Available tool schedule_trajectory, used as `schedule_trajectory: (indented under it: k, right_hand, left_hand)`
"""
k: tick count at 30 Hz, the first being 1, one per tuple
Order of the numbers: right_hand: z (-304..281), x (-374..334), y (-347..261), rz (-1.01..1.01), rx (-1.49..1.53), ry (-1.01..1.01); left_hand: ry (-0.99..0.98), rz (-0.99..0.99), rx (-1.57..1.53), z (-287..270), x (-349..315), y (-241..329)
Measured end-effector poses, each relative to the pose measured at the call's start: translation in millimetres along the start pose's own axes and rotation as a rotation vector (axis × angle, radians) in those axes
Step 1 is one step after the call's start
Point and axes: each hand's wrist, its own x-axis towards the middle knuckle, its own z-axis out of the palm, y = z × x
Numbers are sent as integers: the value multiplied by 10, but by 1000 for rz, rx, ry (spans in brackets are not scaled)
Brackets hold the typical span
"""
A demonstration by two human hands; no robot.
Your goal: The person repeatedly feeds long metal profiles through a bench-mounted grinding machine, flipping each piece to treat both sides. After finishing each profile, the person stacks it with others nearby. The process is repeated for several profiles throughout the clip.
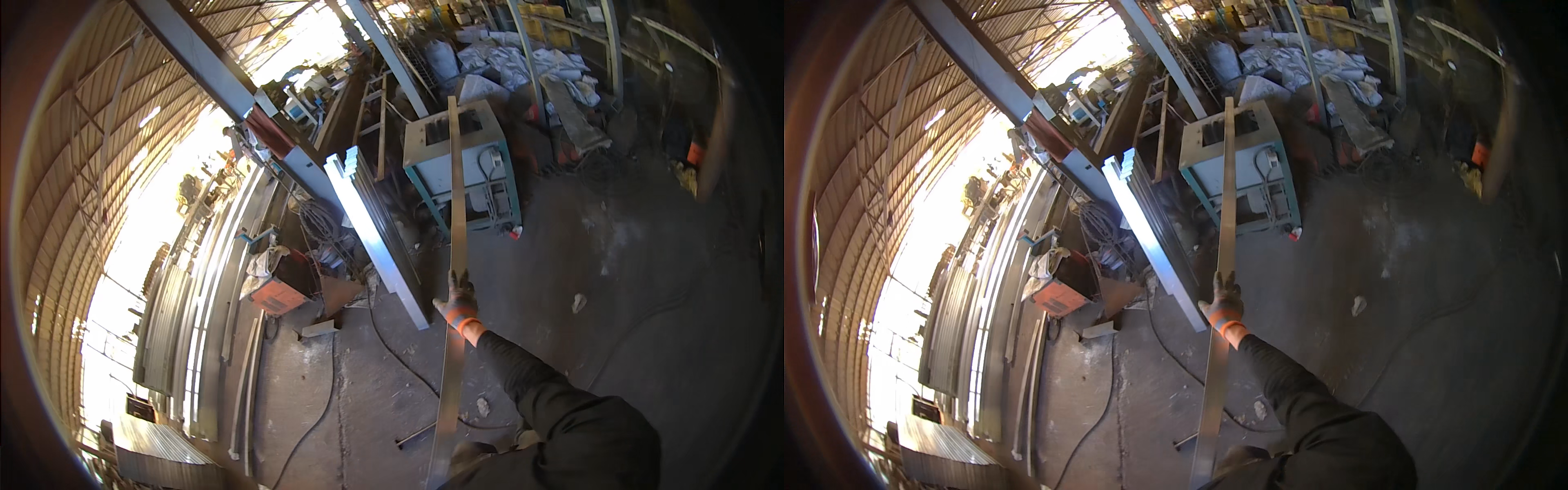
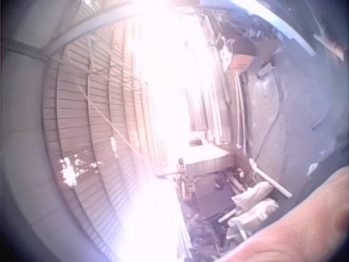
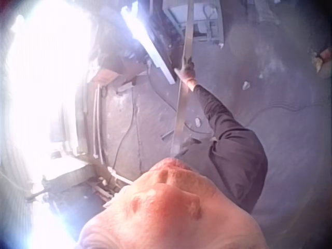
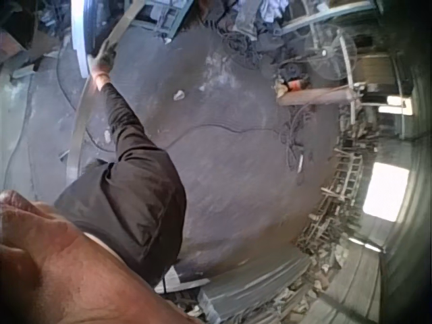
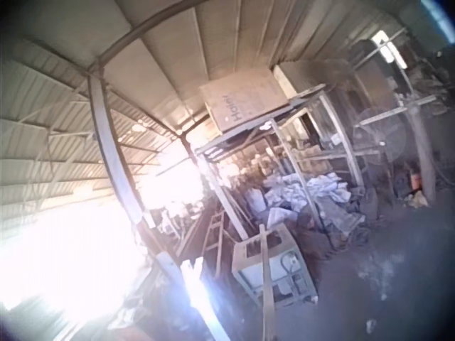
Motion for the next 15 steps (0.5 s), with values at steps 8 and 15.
schedule_trajectory:
  k: [8, 15]
  right_hand:
    - [362, 2893, 385, -173, -140, 89]
    - [1045, 5473, 502, -191, -270, 88]
  left_hand:
    - [75, 17, 124, 28, 1629, 1012]
    - [136, 26, 268, -183, 3622, 1987]
